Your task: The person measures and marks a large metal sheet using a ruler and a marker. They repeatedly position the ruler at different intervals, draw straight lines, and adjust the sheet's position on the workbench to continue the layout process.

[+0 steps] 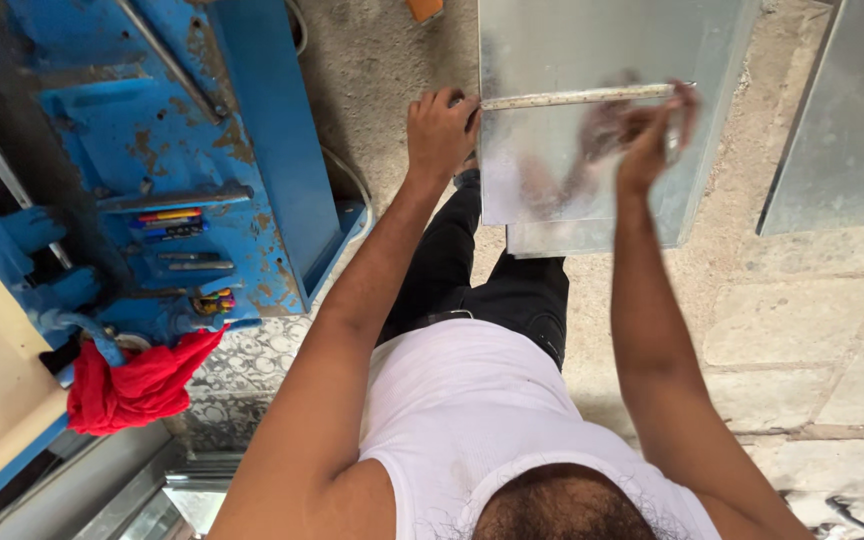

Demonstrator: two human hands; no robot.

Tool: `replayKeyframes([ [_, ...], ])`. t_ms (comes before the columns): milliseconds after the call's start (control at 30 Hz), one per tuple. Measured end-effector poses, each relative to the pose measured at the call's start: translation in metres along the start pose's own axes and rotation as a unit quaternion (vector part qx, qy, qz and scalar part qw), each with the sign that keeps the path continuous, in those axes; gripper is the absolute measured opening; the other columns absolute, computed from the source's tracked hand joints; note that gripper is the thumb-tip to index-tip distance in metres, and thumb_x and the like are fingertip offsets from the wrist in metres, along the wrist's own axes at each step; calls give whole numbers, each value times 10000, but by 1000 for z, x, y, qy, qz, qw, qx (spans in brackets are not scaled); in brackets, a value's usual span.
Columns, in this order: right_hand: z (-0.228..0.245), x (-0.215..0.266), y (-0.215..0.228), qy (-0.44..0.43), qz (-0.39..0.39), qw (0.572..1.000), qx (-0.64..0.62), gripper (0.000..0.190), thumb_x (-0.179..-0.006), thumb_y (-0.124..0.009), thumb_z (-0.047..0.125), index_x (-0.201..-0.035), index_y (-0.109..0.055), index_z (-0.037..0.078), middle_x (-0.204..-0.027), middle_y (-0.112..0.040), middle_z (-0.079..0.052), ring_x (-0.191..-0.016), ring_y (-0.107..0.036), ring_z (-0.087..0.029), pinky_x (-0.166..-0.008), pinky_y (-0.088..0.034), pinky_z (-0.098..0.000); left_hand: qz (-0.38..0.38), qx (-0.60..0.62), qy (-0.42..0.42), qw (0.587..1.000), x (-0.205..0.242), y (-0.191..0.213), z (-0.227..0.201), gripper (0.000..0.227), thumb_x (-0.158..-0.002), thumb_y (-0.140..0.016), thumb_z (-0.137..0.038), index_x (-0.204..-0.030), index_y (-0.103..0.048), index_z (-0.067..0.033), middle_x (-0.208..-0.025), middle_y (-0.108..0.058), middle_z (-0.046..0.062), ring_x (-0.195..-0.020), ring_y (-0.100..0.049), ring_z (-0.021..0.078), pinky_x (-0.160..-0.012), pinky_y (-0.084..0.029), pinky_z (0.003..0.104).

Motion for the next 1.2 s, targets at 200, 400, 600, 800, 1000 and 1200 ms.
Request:
replayKeyframes([
  [200,20,79,-92,122,218,964,94,92,-993,-669,11,-1043,-734,-31,-874,-725,-106,-719,-665,-138,-619,-527,-287,5,2,-4,1000,2,-3,1,177,-909,-751,-298,-1046,-783,-189,-1060,-703,28,-1012,-621,262,-876,-454,444],
  [400,45,85,-125,252,248,925,141,177,-806,-761,-64,-965,-690,-29,-889,-704,-137,-762,-696,-221,-702,-578,-320,-12,1,-14,1000,5,-2,0,192,-908,-751,-281,-1071,-778,-185,-1055,-692,28,-994,-610,267,-871,-450,442],
  [600,35,85,-125,284,258,906,181,178,-787,-796,-45,-946,-719,-22,-865,-709,-138,-735,-697,-235,-673,-575,-328,-24,-1,-26,999,5,-7,3,186,-915,-749,-272,-1078,-776,-187,-1047,-682,24,-977,-610,258,-856,-449,433],
  [800,28,81,-124,290,253,904,187,176,-798,-805,-41,-952,-722,-24,-866,-716,-133,-747,-702,-229,-681,-580,-333,-34,-9,-33,999,4,-13,6,183,-919,-738,-278,-1075,-775,-188,-1070,-684,29,-994,-616,249,-875,-454,432],
  [1000,27,81,-125,288,257,903,190,166,-807,-793,-35,-957,-723,-19,-882,-722,-129,-760,-708,-222,-690,-591,-330,-26,-12,-29,999,6,-16,8,199,-928,-731,-291,-1089,-777,-184,-1081,-687,34,-999,-618,249,-877,-453,431],
  [1200,24,81,-123,299,266,895,195,168,-790,-795,-29,-935,-713,-15,-878,-721,-132,-758,-705,-223,-682,-585,-331,-28,-8,-21,999,8,-21,10,199,-934,-730,-294,-1089,-777,-180,-1077,-691,23,-998,-618,245,-879,-454,429],
])
Point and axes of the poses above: each hand's wrist, its own x-axis away from the middle knuckle, its own y-axis out of the back of the hand, z = x × y, the point moved 1 cm from there along -x, towards the middle knuckle
